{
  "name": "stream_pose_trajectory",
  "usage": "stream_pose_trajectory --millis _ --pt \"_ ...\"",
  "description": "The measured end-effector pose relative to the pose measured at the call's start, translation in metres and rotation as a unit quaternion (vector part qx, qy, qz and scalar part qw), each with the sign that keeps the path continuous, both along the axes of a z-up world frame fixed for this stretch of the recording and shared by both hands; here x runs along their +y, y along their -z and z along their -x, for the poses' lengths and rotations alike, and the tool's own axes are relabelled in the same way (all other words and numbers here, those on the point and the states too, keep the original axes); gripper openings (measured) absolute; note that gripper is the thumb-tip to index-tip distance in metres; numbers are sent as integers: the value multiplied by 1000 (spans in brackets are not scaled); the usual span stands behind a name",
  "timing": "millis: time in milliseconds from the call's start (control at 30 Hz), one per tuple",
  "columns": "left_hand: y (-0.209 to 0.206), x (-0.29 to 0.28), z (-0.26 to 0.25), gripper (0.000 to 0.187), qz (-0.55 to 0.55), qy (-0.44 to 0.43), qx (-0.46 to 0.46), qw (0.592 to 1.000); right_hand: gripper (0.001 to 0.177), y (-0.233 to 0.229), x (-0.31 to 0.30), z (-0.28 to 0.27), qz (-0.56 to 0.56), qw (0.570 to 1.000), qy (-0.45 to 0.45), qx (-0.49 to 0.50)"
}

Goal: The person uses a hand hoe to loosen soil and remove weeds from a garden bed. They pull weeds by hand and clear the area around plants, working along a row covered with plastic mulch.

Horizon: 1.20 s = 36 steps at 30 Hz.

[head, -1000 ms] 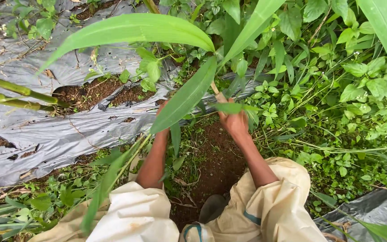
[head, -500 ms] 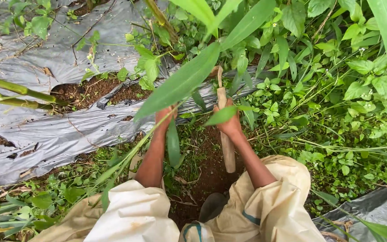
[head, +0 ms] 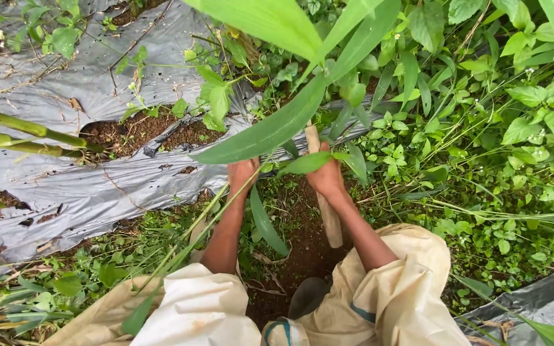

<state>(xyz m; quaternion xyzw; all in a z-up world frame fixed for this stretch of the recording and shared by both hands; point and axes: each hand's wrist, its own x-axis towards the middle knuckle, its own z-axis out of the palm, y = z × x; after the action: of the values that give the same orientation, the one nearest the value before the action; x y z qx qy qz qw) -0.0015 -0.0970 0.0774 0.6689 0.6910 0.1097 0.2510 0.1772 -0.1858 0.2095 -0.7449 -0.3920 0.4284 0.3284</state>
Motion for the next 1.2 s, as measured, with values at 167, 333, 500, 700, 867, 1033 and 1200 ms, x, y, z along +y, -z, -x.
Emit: stream_pose_trajectory --millis 167,333,500,700,867,1033,1200 --pt "7 -8 6 55 -23 9 9 1000 41 -39 -3 19 -185 979 56 -63" --pt "6 -13 6 57 -56 9 9 998 33 8 -1 -3 -317 941 52 -109" --pt "20 -14 -10 60 -84 24 2 996 24 5 -17 -17 -278 943 106 -150" --pt "88 6 -5 61 -14 39 107 993 24 25 -42 -32 -207 963 109 -133" --pt "86 18 -20 55 -57 10 40 997 34 -2 -45 -11 -109 988 56 -91" --pt "80 39 -20 50 -90 -22 -11 996 52 3 -20 1 -88 989 22 -115" --pt "61 55 -1 46 -114 -74 -55 989 64 -2 -15 -7 -38 990 -27 -132"
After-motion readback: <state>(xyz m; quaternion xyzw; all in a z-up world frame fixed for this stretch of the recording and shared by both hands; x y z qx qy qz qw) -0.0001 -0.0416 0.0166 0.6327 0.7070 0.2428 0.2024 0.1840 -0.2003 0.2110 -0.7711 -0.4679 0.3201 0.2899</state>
